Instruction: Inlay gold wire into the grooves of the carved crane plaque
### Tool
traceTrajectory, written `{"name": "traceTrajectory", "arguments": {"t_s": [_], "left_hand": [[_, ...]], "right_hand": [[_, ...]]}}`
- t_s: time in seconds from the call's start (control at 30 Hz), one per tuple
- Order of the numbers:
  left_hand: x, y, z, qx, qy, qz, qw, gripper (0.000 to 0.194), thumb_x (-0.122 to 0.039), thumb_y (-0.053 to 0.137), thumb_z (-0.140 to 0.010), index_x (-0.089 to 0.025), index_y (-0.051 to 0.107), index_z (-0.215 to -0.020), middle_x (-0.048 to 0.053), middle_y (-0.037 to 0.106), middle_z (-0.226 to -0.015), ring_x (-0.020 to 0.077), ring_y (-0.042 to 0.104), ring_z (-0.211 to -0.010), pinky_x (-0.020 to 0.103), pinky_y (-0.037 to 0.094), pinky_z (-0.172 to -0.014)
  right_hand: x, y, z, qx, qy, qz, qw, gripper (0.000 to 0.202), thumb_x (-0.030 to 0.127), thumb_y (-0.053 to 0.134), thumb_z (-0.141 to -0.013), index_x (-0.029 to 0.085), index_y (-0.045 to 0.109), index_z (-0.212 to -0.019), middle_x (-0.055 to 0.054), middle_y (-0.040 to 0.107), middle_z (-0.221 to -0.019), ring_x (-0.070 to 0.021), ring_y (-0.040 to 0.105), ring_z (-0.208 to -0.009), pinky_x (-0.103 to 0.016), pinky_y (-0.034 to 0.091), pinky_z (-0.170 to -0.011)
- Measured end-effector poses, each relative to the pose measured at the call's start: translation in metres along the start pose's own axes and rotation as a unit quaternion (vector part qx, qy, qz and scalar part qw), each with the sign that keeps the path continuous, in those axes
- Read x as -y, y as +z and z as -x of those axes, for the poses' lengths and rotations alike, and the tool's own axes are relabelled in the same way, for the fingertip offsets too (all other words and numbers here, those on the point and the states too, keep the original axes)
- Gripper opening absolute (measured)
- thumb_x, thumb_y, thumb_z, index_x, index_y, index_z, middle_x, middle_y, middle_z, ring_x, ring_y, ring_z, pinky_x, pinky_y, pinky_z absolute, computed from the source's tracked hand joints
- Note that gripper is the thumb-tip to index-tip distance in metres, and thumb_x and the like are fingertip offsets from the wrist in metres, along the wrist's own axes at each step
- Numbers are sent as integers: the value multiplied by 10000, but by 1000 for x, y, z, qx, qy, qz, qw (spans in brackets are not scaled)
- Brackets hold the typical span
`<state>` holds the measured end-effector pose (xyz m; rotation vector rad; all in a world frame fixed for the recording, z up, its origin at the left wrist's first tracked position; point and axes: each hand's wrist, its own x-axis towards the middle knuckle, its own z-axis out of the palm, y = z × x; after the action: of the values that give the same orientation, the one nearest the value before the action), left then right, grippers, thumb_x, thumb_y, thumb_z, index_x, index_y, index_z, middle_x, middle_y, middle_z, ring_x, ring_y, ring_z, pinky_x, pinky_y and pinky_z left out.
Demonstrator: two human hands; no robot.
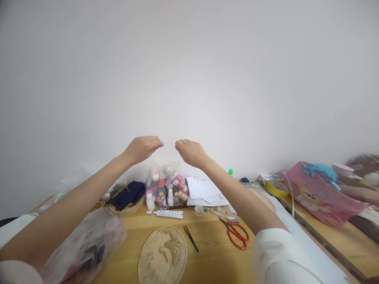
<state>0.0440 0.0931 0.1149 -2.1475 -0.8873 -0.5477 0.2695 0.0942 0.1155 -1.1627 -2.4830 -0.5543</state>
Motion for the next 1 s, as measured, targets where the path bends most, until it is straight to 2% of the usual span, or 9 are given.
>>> {"name": "traceTrajectory", "arguments": {"t_s": [0.27,0.57,1.0], "left_hand": [[14,9,13,-9,14,-21,1000,246,-129,453,-963,-177,689,-914,42,732,-881,174,677,-857,255,478,-636],[33,14,33,-5,25,-52,998,278,-81,440,-933,-176,693,-871,55,727,-833,203,668,-824,288,497,-631],[67,24,60,33,1,-95,995,329,-102,403,-944,-183,711,-862,63,747,-846,221,679,-828,304,493,-642]], "right_hand": [[-10,6,5,16,20,-1,1000,250,214,339,-1019,179,587,-1034,-97,707,-1067,-206,616,-958,-289,312,-654],[-23,15,16,34,50,0,998,245,209,353,-1007,184,597,-1014,-95,718,-1052,-203,622,-910,-289,298,-636],[-42,25,27,54,89,3,995,251,222,362,-1008,190,610,-1018,-96,731,-1066,-209,648,-927,-278,322,-654]]}}
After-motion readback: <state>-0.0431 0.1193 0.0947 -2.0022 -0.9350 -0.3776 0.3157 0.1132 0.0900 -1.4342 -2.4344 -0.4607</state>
